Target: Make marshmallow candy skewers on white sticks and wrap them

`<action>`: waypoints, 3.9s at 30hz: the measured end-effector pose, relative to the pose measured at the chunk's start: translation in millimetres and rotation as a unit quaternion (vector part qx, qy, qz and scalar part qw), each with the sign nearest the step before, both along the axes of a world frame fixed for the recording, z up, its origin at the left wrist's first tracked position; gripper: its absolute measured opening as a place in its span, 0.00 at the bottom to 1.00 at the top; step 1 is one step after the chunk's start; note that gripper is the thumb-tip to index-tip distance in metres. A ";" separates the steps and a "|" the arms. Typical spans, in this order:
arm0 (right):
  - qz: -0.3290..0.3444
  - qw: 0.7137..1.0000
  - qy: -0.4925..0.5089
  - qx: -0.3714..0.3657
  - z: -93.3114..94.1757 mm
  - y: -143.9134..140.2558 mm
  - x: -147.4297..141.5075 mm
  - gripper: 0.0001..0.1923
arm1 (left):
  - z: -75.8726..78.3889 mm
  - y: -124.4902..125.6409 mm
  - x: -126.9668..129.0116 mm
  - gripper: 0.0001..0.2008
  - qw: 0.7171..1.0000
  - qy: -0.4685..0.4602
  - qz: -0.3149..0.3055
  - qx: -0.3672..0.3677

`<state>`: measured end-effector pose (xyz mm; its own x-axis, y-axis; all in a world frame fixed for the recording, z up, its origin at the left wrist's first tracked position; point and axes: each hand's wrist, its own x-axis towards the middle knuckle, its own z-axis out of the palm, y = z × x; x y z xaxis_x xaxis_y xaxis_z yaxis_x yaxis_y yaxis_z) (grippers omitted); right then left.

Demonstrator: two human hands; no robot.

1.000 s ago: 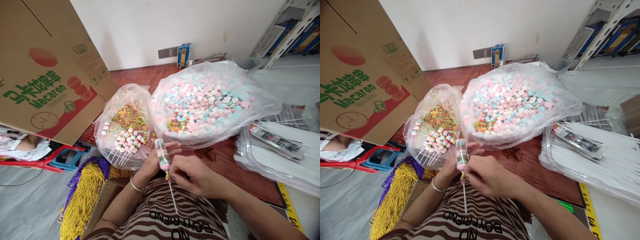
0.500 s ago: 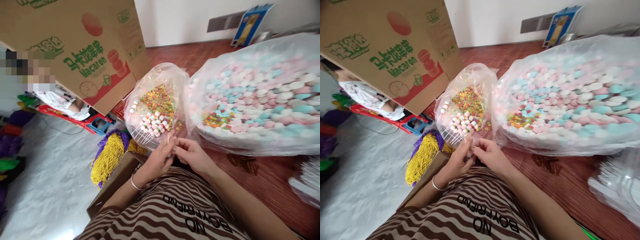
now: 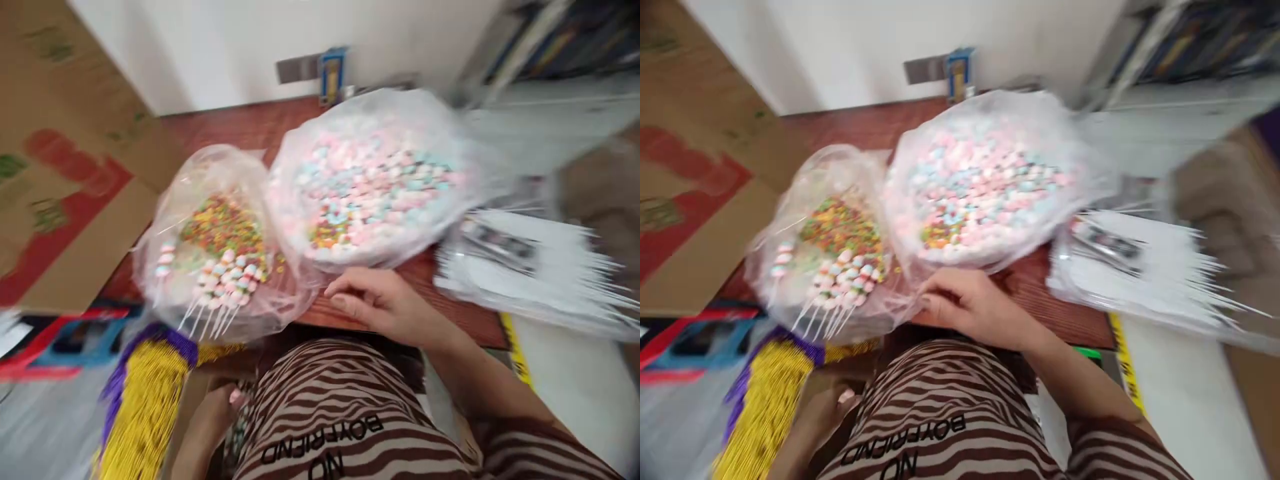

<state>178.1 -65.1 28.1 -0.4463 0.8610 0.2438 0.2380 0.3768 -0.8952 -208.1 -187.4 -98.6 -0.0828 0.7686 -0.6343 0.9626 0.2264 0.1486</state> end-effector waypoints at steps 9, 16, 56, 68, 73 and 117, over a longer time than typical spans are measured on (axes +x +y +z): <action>-0.470 0.775 -0.422 -0.018 -1.1 22.0 206.8 0.09 | 90.2 114.8 139.1 0.10 0.924 -0.260 -0.279 -0.032; -0.407 0.797 -0.443 0.045 -65.2 52.4 225.5 0.16 | 80.4 120.6 164.9 0.13 0.918 -0.277 -0.285 -0.002; -0.222 0.927 0.245 -0.178 -82.6 -8.1 -41.0 0.12 | 48.2 123.2 211.8 0.19 0.637 -0.663 0.348 0.182; -0.245 0.943 0.178 -0.139 -79.7 -5.5 -39.8 0.12 | 50.3 127.7 217.2 0.17 0.583 -0.702 0.375 0.167; -0.258 0.952 0.128 -0.108 -77.9 -2.8 -37.0 0.19 | 46.7 129.2 218.3 0.18 0.571 -0.698 0.396 0.172; -0.208 0.938 0.203 -0.189 -82.3 -2.8 -28.5 0.18 | 35.6 143.1 207.6 0.19 0.446 -0.750 0.489 0.021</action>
